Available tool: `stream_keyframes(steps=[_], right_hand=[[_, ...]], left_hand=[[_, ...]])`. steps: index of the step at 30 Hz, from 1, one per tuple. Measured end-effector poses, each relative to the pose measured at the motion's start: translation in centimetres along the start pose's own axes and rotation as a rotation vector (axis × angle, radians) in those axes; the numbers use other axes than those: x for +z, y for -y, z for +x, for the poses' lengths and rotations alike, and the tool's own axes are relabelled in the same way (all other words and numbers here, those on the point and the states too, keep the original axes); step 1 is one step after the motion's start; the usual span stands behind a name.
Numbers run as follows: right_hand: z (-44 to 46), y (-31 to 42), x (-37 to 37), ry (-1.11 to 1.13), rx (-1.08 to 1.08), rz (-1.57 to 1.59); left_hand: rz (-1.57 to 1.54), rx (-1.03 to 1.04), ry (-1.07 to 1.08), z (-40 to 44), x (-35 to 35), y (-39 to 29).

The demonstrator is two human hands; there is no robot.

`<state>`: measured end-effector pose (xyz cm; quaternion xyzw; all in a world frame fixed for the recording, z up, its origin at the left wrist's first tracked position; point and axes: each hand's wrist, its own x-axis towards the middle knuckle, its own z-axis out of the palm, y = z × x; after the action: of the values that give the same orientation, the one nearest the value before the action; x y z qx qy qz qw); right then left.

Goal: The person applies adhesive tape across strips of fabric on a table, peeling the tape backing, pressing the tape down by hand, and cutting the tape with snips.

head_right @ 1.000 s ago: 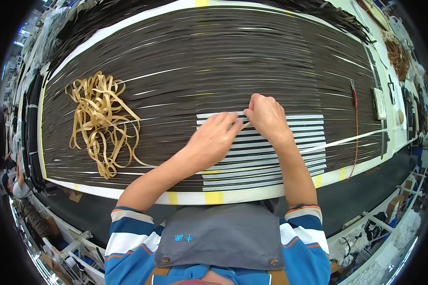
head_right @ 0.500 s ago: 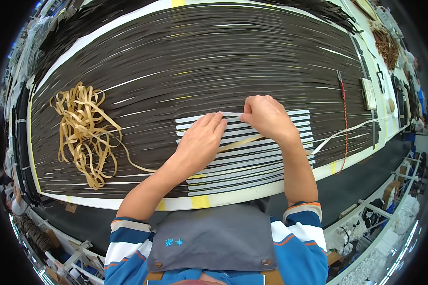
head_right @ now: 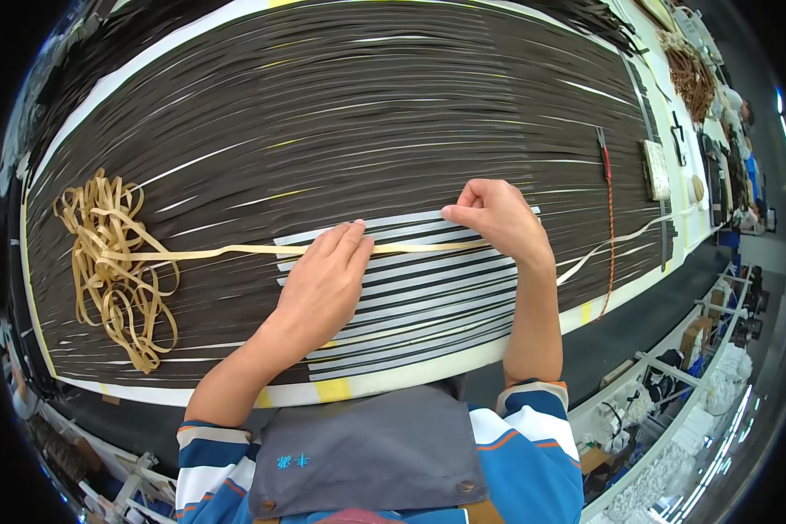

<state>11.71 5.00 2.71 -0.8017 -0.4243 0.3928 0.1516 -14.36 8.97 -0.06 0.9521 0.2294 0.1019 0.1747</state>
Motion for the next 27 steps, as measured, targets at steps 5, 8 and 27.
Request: stream_keyframes(steps=[5, 8, 27], right_hand=[[-0.01, 0.36, 0.12, 0.0, 0.048, -0.017], [0.02, 0.34, 0.22, -0.01, 0.057, -0.034], [0.23, 0.45, 0.85, -0.073, 0.051, -0.068]], left_hand=[[-0.016, 0.015, 0.067, 0.0, -0.08, 0.26], [-0.002, 0.018, 0.069, 0.05, -0.05, 0.28], [0.025, 0.024, 0.053, 0.01, 0.0, 0.17]])
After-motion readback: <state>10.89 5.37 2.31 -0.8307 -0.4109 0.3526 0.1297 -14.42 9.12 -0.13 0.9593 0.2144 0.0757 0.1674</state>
